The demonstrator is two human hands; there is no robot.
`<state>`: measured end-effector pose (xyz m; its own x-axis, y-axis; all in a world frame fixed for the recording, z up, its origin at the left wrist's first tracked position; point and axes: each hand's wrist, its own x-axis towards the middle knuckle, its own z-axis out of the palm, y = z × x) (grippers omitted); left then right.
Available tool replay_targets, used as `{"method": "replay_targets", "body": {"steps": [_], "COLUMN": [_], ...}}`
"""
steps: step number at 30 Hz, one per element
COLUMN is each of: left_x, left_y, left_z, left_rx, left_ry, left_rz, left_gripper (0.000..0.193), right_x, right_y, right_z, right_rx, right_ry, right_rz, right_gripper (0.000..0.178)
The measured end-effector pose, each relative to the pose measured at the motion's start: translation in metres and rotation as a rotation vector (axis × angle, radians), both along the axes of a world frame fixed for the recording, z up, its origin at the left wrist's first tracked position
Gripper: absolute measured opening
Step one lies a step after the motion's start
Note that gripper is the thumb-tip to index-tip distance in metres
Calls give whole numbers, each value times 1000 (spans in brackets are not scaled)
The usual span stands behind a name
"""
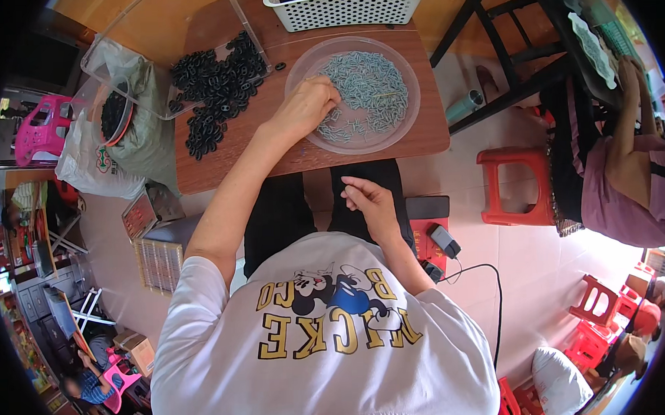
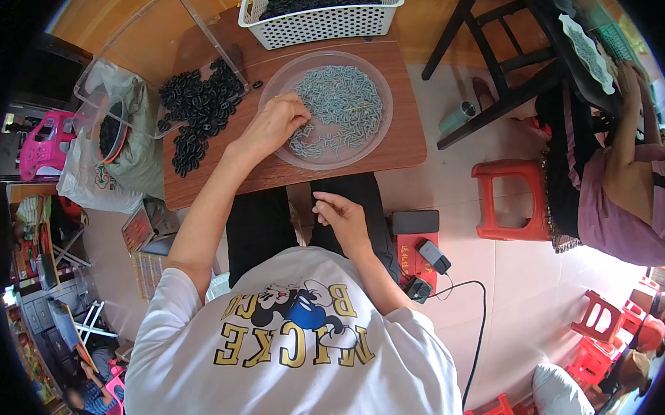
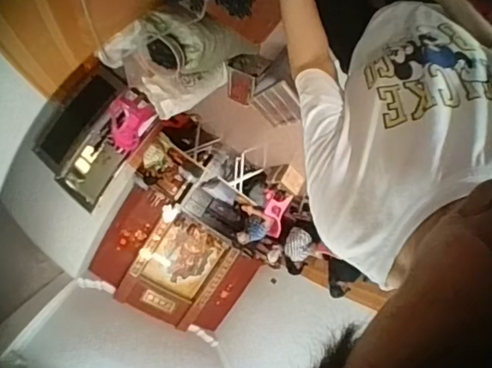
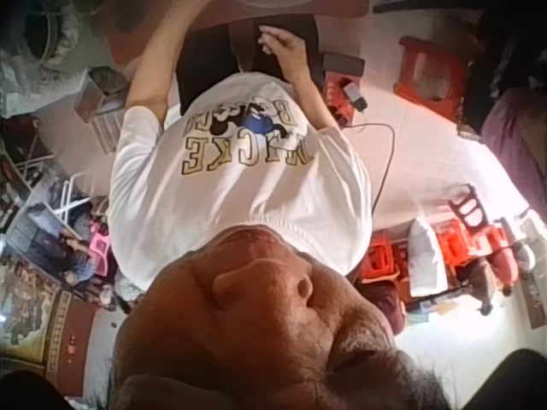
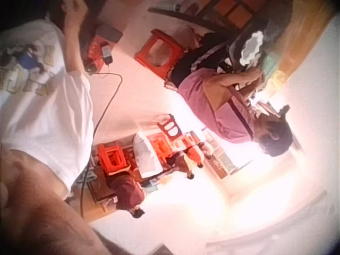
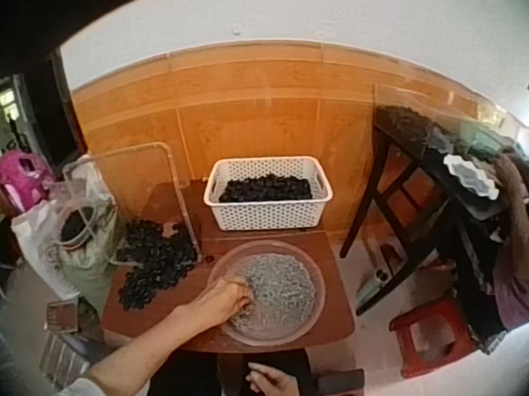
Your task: The person sits at a table and repeatedly picks up small black plastic components and light blue metal pins. They insert the pins into the plastic components by hand and place the assembled units into a white basket.
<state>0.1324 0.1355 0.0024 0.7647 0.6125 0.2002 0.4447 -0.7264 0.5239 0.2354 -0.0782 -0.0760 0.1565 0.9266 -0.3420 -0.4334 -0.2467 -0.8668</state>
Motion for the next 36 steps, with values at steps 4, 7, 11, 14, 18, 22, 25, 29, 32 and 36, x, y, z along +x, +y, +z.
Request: {"method": "replay_targets", "body": {"steps": [4,7,11,14,18,22,25,29,32,36], "left_x": [-3,-5,-4,-1,3,4,5,5,1,-21], "left_y": [-5,-9,-11,-11,-12,-10,-10,-9,-9,-16], "left_z": [8,6,2,-1,1,-8,-10,-15,-11,19], "left_rx": [-18,-31,-58,-26,-9,26,33,128,176,-45], "left_ry": [80,123,155,147,166,137,123,164,102,-130], "left_rz": [10,60,125,142,140,148,146,99,88,248], "left_gripper": [9,9,10,10,10,9,8,8,10,14], "right_x": [1,2,1,1,2,4,5,5,5,7], "right_y": [-1,-3,-1,-1,-2,-3,-5,-5,-2,6], "right_z": [1,0,-1,-2,-3,-3,-4,7,21,31], "right_rx": [6,-2,8,7,12,13,5,-9,-10,113], "right_ry": [-6,27,3,4,-5,-17,4,57,104,36], "right_rz": [17,11,14,9,5,-4,-17,11,39,36], "right_gripper": [21,19,19,19,19,20,19,18,17,15]}}
